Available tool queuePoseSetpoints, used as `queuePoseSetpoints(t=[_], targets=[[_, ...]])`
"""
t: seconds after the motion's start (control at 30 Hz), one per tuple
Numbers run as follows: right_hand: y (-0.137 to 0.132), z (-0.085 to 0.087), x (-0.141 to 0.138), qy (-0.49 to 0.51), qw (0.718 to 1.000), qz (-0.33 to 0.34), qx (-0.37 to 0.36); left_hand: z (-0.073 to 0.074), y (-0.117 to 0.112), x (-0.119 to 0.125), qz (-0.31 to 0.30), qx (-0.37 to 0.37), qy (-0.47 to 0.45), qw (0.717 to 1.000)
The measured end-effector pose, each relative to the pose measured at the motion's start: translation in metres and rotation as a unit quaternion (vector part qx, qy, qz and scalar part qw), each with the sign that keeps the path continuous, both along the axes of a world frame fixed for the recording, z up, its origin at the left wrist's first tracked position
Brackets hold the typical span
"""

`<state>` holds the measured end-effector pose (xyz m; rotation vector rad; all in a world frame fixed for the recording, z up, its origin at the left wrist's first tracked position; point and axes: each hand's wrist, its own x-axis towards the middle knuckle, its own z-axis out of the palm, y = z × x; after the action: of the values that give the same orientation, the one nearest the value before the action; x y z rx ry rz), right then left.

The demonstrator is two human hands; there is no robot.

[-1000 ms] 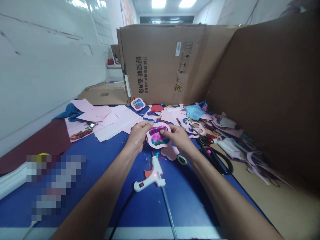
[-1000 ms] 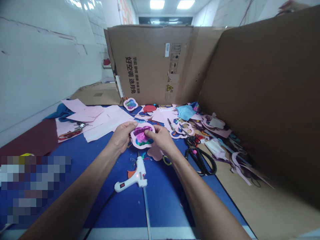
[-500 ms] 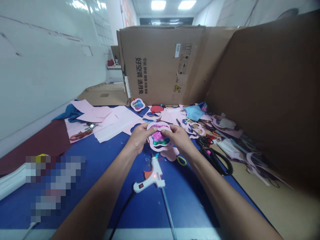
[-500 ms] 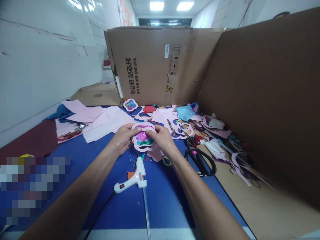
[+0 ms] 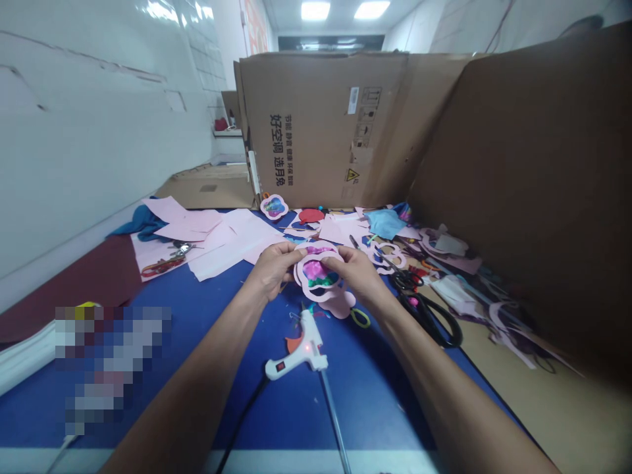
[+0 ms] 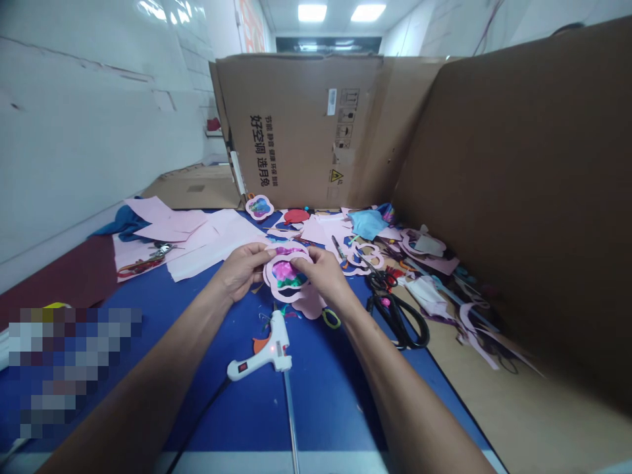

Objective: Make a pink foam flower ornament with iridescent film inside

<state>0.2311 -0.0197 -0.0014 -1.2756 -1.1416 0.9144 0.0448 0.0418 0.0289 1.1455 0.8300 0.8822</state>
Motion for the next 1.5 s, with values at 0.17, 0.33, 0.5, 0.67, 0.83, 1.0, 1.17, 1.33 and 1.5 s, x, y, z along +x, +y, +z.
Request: queuePoseSetpoints(t=[0.17, 0.33, 0.5, 0.67, 0.83, 1.0, 1.17, 1.33, 1.5], targets=[[-0.002, 0.004, -0.001, -0.028, 0.999, 0.016, 0.0, -0.004, 0.001, 0.002, 0.022, 0.023, 0.014, 0.999], [-0.005, 0.009, 0.001, -0.06, 0.998, 0.004, -0.012, -0.011, 0.01, 0.0, 0.085, 0.053, -0.006, 0.995], [-0.004, 0.012, 0.016, -0.036, 0.999, -0.013, -0.03, -0.011, 0.018, -0.005, 0.144, 0.05, -0.036, 0.988], [0.001, 0.003, 0.036, -0.093, 0.989, -0.079, -0.088, -0.011, 0.019, -0.006, 0.15, 0.042, -0.034, 0.987], [0.003, -0.008, 0.05, -0.205, 0.966, -0.129, -0.093, -0.014, 0.017, -0.004, 0.129, 0.046, -0.023, 0.99], [0.001, 0.001, 0.043, -0.188, 0.969, -0.163, 0.008, -0.014, 0.014, 0.0, 0.113, 0.046, -0.027, 0.992], [-0.006, 0.016, 0.017, -0.034, 0.999, -0.009, -0.013, -0.014, 0.007, 0.006, 0.091, 0.043, -0.024, 0.995], [-0.006, 0.013, 0.006, -0.037, 0.999, 0.013, -0.011, -0.016, 0.002, 0.01, 0.054, 0.03, -0.028, 0.998], [-0.003, 0.009, 0.008, -0.027, 1.0, -0.001, -0.002, -0.015, 0.0, 0.009, 0.01, 0.018, -0.02, 1.0]])
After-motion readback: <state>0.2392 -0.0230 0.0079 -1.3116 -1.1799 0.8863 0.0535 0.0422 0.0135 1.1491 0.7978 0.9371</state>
